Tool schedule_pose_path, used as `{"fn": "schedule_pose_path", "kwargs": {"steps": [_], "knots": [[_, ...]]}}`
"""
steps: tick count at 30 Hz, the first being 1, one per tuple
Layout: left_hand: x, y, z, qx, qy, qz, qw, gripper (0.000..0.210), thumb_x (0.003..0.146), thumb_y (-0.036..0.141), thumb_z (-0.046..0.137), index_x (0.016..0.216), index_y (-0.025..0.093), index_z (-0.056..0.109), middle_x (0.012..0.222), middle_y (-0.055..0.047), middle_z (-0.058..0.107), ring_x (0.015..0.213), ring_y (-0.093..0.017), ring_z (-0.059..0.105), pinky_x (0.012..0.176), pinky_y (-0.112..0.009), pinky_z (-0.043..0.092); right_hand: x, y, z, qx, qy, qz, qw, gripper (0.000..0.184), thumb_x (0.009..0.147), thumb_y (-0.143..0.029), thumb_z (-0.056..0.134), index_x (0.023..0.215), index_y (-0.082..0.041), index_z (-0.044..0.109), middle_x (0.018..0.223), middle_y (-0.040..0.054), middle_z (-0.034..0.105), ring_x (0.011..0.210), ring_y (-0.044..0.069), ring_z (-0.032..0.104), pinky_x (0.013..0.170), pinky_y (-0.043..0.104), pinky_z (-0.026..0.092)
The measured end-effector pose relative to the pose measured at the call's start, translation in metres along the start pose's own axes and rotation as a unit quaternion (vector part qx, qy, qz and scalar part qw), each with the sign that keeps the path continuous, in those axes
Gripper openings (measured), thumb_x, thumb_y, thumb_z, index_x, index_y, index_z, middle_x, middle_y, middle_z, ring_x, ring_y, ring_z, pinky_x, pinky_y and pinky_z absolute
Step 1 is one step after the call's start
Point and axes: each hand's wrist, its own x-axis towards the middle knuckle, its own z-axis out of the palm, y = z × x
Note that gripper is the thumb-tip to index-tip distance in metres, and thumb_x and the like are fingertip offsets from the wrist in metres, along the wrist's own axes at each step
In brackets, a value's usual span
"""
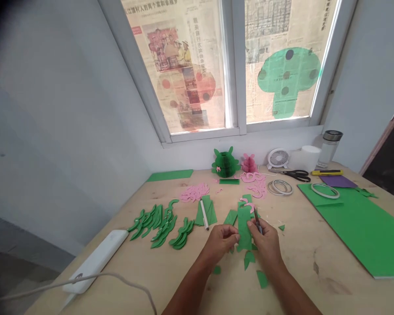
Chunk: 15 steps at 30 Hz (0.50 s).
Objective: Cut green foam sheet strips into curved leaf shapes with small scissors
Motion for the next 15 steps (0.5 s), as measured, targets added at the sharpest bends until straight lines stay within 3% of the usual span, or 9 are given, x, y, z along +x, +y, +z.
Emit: {"fn": "schedule_pose_path", "kwargs": {"steps": [5, 11, 15], "knots": [[0.005, -0.001, 0.001, 0.0, -0.026, -0.018, 0.999, 0.015, 0.057, 0.027, 0.062, 0.053, 0.016, 0.052, 0.044, 0.004, 0.047, 0.041, -0.008, 0.041, 0.041, -0.02, 0.032, 0.004, 0.0, -0.001, -0.022, -0.005, -0.03, 0.999, 0.029, 0.063, -0.044, 0.068, 0.064, -0.015, 0.063, 0.054, -0.0021, 0.05, 0.051, 0.014, 0.045, 0.046, 0.023, 0.036], [0.014, -0.004, 0.004, 0.004, -0.053, -0.009, 0.999, 0.015, 0.057, 0.022, 0.06, 0.053, 0.017, 0.047, 0.043, 0.005, 0.045, 0.037, -0.007, 0.041, 0.036, -0.019, 0.027, 0.008, 0.002, -0.002, -0.06, -0.018, -0.05, 0.997, 0.031, 0.065, -0.046, 0.065, 0.064, -0.015, 0.064, 0.057, 0.0, 0.053, 0.055, 0.016, 0.048, 0.049, 0.024, 0.039], [0.017, -0.001, 0.004, -0.034, -0.007, 0.005, 0.999, 0.019, 0.058, 0.025, 0.063, 0.053, 0.017, 0.046, 0.044, 0.005, 0.047, 0.036, -0.008, 0.044, 0.036, -0.019, 0.03, 0.006, -0.002, -0.001, -0.045, -0.008, -0.055, 0.997, 0.034, 0.067, -0.049, 0.064, 0.067, -0.015, 0.065, 0.061, 0.0015, 0.057, 0.058, 0.018, 0.052, 0.053, 0.025, 0.042]]}}
